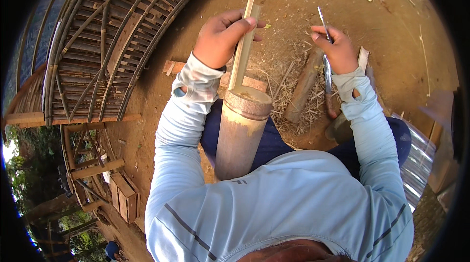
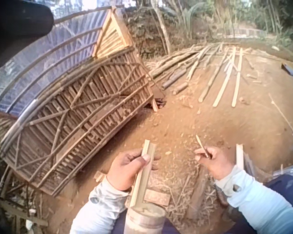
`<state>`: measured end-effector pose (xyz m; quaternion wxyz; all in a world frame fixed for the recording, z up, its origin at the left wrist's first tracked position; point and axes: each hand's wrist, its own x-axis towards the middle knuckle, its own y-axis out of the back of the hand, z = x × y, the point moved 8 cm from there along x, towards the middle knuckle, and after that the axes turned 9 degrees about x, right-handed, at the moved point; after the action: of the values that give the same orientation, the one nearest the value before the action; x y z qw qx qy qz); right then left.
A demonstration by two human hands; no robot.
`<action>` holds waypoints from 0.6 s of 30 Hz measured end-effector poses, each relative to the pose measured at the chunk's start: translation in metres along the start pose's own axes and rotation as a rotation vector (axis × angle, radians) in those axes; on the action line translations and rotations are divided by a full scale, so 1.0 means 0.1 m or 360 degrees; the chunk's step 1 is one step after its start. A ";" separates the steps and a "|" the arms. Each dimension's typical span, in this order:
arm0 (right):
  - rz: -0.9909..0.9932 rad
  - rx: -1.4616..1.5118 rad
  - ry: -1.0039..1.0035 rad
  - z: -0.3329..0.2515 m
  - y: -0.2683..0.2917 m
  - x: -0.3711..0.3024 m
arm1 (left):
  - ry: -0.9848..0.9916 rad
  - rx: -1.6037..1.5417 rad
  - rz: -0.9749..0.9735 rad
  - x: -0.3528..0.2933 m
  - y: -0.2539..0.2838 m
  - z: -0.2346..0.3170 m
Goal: The person sits on the ground and uses a knife to shave and split a piece of bamboo. They carefully remove the outer layer and split the bamboo into thin strips, occasionally adjusting their grip and the position of the bamboo.
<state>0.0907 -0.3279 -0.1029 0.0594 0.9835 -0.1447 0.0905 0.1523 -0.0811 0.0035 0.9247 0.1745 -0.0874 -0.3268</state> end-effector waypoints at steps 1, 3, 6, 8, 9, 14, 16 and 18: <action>-0.0002 -0.0011 0.0019 -0.05 0.00 -0.04 | -0.0002 -0.0021 0.0001 0.02 -0.01 0.00; -0.0022 -0.0006 0.0001 -0.06 -0.04 -0.10 | 0.0059 0.0007 -0.0025 -0.03 -0.03 -0.01; -0.0066 0.0079 -0.0012 -0.11 -0.18 -0.17 | 0.0170 -0.0016 -0.0034 -0.25 -0.07 -0.09; -0.0135 0.0062 0.0003 -0.16 -0.27 -0.20 | 0.0257 -0.0091 -0.0033 -0.47 -0.11 -0.13; -0.0173 0.0054 0.0011 -0.19 -0.33 -0.20 | 0.0300 -0.0129 -0.0030 -0.59 -0.14 -0.15; -0.0080 0.0187 0.0443 -0.76 -0.64 -0.10 | 0.0261 0.0202 0.0286 -1.17 -0.12 -0.23; -0.0089 0.0256 0.0681 -1.04 -0.81 0.00 | 0.0173 0.0432 0.0545 -1.42 -0.02 -0.25; -0.0217 0.0271 0.0745 -1.18 -0.97 0.13 | 0.0199 0.0566 0.0739 -1.71 0.04 -0.29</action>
<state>0.1124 -0.2220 0.0064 0.0142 0.9447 -0.0523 0.3235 0.0309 0.0385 -0.0297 0.9333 0.3288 -0.1238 -0.0747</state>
